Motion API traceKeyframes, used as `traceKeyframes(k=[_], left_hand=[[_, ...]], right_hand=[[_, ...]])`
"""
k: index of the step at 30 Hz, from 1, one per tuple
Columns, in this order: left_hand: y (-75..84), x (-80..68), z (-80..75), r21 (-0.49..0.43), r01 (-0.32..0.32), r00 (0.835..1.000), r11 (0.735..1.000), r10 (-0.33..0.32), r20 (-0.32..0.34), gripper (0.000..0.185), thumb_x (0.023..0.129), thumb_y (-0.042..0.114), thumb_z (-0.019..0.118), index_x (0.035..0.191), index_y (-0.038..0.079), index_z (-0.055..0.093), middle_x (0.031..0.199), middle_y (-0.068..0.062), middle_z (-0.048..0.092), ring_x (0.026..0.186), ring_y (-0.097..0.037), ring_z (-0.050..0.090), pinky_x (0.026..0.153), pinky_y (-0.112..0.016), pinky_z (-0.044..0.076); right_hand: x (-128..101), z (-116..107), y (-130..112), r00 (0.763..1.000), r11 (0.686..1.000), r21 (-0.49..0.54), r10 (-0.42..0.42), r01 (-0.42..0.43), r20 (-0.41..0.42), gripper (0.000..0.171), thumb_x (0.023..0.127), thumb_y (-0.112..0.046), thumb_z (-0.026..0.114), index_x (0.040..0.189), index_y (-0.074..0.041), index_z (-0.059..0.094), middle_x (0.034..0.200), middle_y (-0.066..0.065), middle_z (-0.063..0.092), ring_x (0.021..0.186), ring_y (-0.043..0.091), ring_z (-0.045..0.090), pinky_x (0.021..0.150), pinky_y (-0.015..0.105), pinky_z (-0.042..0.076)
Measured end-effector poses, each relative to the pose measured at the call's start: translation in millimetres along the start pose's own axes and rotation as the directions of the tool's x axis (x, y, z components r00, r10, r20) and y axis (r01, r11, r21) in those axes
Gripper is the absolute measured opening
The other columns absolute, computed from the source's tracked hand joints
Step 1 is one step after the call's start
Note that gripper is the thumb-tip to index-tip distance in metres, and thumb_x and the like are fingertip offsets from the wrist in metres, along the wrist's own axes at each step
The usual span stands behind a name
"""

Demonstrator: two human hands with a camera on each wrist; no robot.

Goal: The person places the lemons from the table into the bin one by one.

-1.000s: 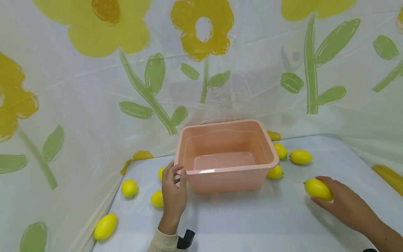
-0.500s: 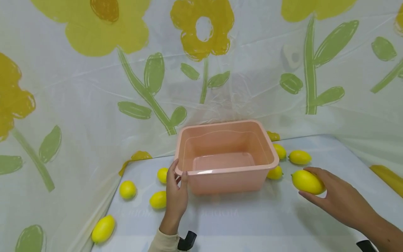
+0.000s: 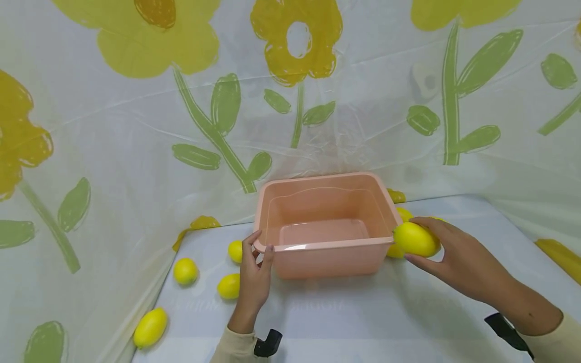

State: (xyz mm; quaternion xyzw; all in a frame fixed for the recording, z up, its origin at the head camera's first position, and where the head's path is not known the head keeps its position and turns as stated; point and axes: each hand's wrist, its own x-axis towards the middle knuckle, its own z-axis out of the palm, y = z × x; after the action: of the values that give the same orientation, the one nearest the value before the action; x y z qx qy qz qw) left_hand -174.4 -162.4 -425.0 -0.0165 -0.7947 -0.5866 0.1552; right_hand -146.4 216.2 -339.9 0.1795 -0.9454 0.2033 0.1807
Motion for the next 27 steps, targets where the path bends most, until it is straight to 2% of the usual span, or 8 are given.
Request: traceKeyframes(k=[6,14,20,27], left_hand=[[0.2,0.1,-0.2,-0.020,0.018,1.000,1.000,-0.017,0.026,0.055,0.102,0.039,0.055,0.147,0.020,0.031,0.163,-0.009,0.024,0.139,-0.044,0.039,0.108,-0.059,0.043],[4.5,0.5,-1.2,-0.022,0.028,0.999,0.999,-0.027,0.032,0.056,0.101,0.040,0.056,0.147,0.020,0.031,0.163,-0.010,0.022,0.138,-0.044,0.039,0.108,-0.060,0.043],[4.0,0.6,-0.9,-0.019,0.023,0.999,1.000,-0.022,0.033,0.056,0.101,0.039,0.056,0.147,0.019,0.030,0.163,-0.010,0.022,0.138,-0.043,0.039,0.107,-0.060,0.043],[3.5,0.0,0.0,-0.029,0.030,0.999,0.999,-0.029,0.032,0.056,0.101,0.039,0.057,0.147,0.020,0.031,0.162,-0.009,0.023,0.138,-0.043,0.040,0.108,-0.060,0.042]], right_hand=[[21,0,-11,0.999,0.999,0.044,-0.033,0.032,0.023,0.066,0.082,-0.035,0.082,0.134,-0.006,0.054,0.126,0.013,0.065,0.099,0.027,0.063,0.083,0.052,0.057],[45,6,-16,0.996,0.993,0.112,-0.036,0.027,0.077,0.067,0.085,-0.036,0.079,0.138,-0.004,0.051,0.128,0.016,0.064,0.101,0.029,0.063,0.085,0.051,0.057],[61,15,-20,0.992,0.989,0.149,-0.033,0.015,0.118,0.062,0.085,-0.032,0.079,0.135,-0.005,0.052,0.110,0.008,0.065,0.086,0.022,0.058,0.074,0.037,0.053],[74,23,-19,0.984,0.989,0.148,-0.039,0.013,0.174,0.059,0.087,-0.036,0.077,0.133,-0.009,0.052,0.107,0.005,0.063,0.087,0.021,0.056,0.076,0.036,0.050]])
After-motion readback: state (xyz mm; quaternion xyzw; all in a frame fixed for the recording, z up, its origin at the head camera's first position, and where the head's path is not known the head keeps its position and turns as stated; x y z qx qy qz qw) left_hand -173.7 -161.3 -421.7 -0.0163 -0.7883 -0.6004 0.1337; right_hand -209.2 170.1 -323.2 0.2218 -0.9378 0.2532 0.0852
